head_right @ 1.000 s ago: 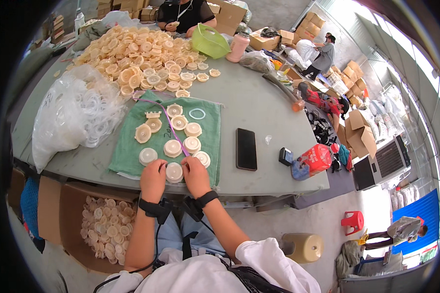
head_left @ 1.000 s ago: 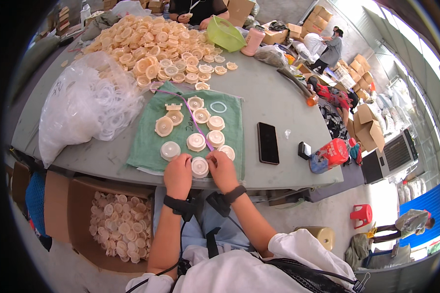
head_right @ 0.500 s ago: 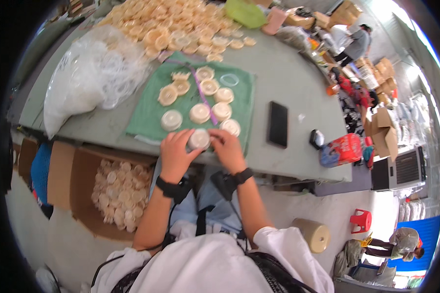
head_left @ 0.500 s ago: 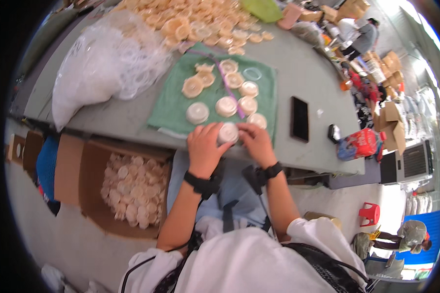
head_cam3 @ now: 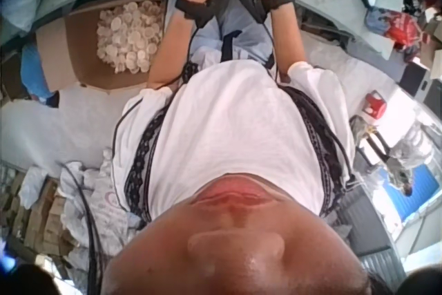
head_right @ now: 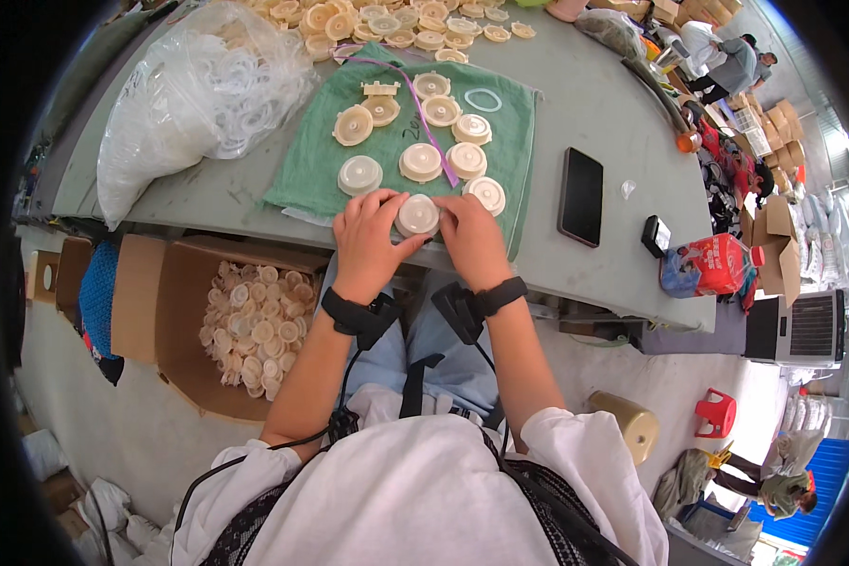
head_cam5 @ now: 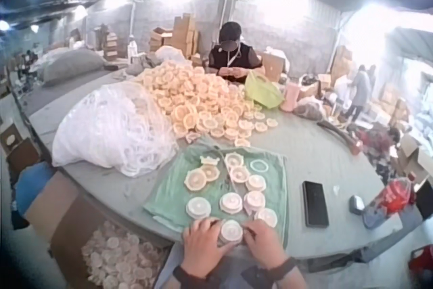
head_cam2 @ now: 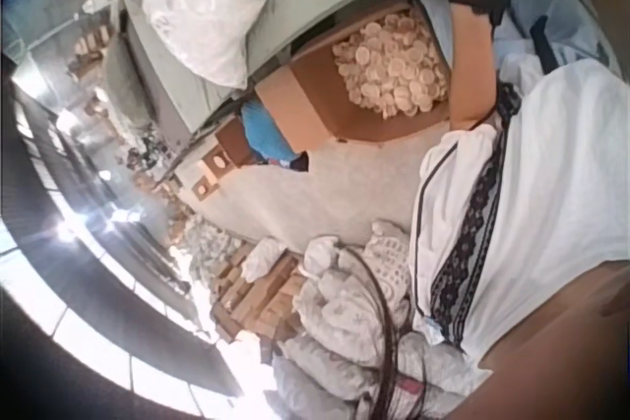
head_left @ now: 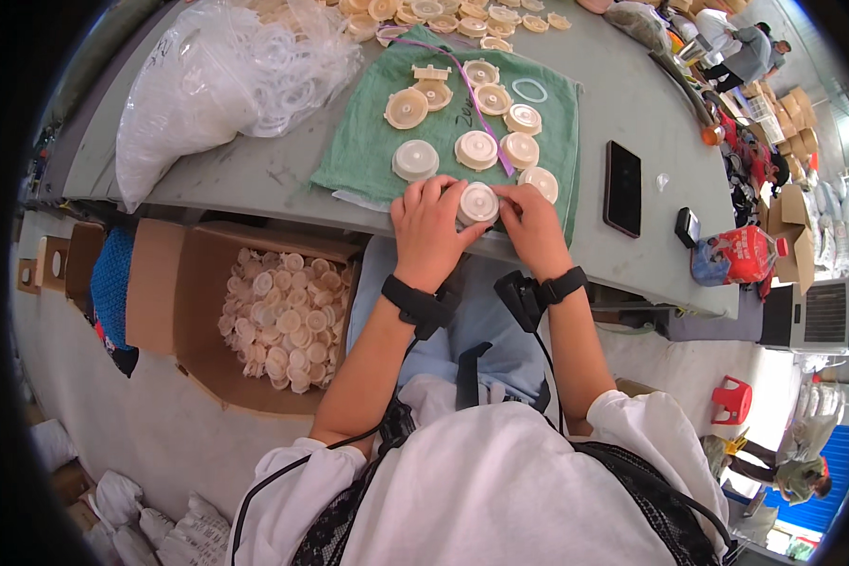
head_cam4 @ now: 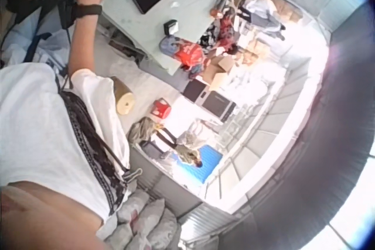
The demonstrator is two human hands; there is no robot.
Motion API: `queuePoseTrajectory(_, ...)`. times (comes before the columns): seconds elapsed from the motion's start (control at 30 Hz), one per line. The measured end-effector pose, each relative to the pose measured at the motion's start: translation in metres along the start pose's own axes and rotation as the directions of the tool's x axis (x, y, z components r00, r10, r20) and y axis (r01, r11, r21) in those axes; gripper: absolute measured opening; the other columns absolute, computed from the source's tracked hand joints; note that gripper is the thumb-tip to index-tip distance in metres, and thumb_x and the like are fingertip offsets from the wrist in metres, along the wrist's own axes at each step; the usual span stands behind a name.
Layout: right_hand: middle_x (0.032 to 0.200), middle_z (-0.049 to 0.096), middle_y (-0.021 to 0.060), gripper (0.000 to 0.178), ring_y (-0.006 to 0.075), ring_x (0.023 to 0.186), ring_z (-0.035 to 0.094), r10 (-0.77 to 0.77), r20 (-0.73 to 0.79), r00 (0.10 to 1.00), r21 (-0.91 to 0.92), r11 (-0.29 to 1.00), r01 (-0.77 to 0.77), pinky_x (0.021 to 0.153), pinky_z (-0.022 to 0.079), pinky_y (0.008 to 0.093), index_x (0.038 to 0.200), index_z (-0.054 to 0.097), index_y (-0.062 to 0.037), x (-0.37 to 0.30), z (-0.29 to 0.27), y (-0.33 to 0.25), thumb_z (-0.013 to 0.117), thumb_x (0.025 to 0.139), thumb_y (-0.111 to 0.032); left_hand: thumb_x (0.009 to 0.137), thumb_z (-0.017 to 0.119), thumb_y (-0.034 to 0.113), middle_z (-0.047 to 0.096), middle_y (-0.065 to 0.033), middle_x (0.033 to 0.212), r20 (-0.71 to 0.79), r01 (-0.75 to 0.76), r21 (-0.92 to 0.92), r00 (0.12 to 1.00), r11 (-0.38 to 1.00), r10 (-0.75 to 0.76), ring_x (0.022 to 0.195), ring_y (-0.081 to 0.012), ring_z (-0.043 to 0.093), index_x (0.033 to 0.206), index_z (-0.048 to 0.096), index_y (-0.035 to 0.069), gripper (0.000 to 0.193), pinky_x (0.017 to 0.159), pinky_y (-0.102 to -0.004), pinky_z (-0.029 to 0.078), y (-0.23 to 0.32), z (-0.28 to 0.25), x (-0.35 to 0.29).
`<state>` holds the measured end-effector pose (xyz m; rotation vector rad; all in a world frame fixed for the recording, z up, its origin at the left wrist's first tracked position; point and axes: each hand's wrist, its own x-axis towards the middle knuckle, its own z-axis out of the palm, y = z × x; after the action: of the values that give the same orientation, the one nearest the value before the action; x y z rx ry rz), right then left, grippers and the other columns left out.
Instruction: Manually assembling small plastic circular components by fitting rings and center pieces together.
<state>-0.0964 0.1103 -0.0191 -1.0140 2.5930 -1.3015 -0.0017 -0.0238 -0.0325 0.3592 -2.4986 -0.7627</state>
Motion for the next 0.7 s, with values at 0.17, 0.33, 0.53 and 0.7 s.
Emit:
queuePoseTrajectory(0.17,0.088,0.060,0.0158,0.019,0.0332,0.081,0.059,-0.034,0.014,0.999,-0.023,0.999,0.034,0.070,0.047,0.0384,0.101,0.064,-0.0044,0.000,0.002,0.002,0.056,0.083,-0.007,0.067,0.075,0.035,0.053,0.0013,0.113,0.007,-0.001,0.045,1.000,0.999,0.001,0.109,-0.0220,0.044,0.117,0.059,0.015,0.056,0.090,-0.0412,0.030,0.002,-0.001,-0.001)
queuePoseTrajectory(0.33,0.085,0.060,0.0139,0.018,0.0286,0.075,0.060,-0.007,-0.237,0.971,-0.017,1.000,0.003,0.068,0.047,0.0366,0.099,0.064,-0.0055,-0.015,0.017,-0.008,0.057,0.083,-0.008,0.068,0.075,0.035,0.053,0.0013,0.111,-0.011,-0.019,0.052,1.000,0.998,0.020,0.108,-0.0215,0.044,0.119,0.059,0.019,0.056,0.089,-0.0411,0.030,0.001,0.001,0.000)
queuePoseTrajectory(0.53,0.094,0.061,0.0110,0.023,0.0239,0.081,0.060,0.139,-0.289,0.947,0.173,0.981,-0.091,0.072,0.047,0.0346,0.102,0.062,-0.0048,-0.019,0.017,-0.004,0.060,0.080,-0.006,0.066,0.075,0.036,0.058,0.0008,0.107,-0.138,-0.083,0.061,0.986,0.995,0.091,0.101,-0.0207,0.050,0.116,0.060,0.017,0.055,0.086,-0.0393,0.033,0.001,0.007,-0.003)
queuePoseTrajectory(0.7,0.112,0.056,0.0116,0.043,0.0284,0.101,0.054,-0.134,-0.537,0.833,-0.226,0.974,0.011,0.088,0.040,0.0400,0.114,0.056,-0.0083,-0.008,0.007,0.007,0.068,0.073,-0.012,0.067,0.074,0.036,0.059,-0.0002,0.107,-0.157,-0.084,0.050,0.983,0.995,0.091,0.101,-0.0213,0.051,0.117,0.059,0.015,0.056,0.085,-0.0392,0.034,0.001,0.007,-0.004)
